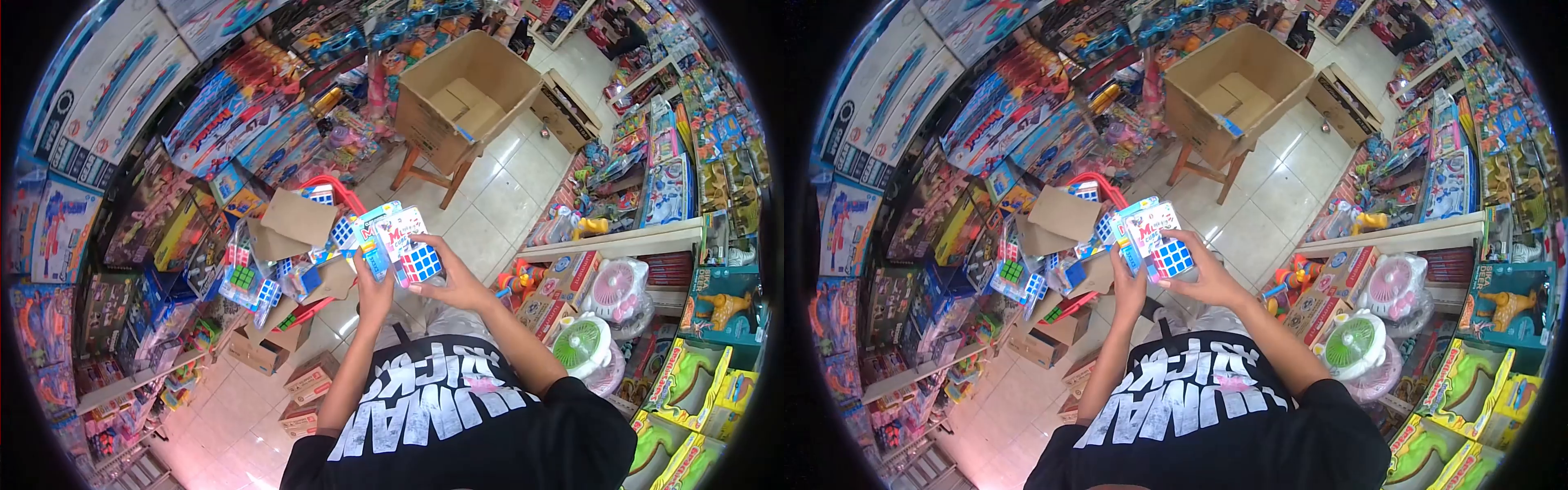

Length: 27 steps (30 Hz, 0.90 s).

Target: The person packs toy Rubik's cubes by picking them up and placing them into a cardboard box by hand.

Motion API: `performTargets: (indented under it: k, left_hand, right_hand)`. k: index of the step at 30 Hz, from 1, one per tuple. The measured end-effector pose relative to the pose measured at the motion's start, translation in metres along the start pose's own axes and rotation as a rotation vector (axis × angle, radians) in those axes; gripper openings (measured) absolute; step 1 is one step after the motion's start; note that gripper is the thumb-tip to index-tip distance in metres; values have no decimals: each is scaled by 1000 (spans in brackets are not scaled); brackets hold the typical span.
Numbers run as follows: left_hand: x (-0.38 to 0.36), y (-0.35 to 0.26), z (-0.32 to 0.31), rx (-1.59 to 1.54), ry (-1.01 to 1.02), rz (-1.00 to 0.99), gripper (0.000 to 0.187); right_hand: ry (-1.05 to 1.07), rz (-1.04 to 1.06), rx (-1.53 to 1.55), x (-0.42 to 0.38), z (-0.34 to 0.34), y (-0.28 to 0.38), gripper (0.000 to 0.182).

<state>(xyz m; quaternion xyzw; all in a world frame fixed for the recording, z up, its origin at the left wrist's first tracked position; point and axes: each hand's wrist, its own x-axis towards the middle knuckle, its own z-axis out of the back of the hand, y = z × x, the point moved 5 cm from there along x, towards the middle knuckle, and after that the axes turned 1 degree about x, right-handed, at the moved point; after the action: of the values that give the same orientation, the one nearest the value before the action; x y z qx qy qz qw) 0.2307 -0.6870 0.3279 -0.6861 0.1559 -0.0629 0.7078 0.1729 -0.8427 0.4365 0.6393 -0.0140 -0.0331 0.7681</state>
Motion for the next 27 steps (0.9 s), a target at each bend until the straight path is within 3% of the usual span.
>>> performTargets:
  k: [4, 7, 12, 14, 16, 21, 27]
  left_hand:
    - [5, -25, -42, 83, 8, -74, 67]
    - [20, -29, -76, 38, -21, 28, 59]
    - [41, -37, -136, -216, -21, 129, 49]
    - [47, -53, -164, -288, 91, 126, 48]
    - [52, -53, -188, -261, 166, 102, 47]
    - [71, -61, -234, -101, 214, 20, 60]
    - [119, -82, -259, 47, 246, -49, 70]
  right_hand:
    - [-37, -59, 147, -7, 38, -17, 63]
    - [-84, -75, 170, -7, 87, -27, 62]
    - [-259, -108, 205, -12, 178, -48, 76]
    - [-402, -102, 239, -15, 211, -65, 80]
    - [-416, -113, 243, -17, 231, -77, 86]
    - [-454, -77, 113, -12, 270, -93, 92]
    - [-433, -117, 171, 25, 297, -98, 93]
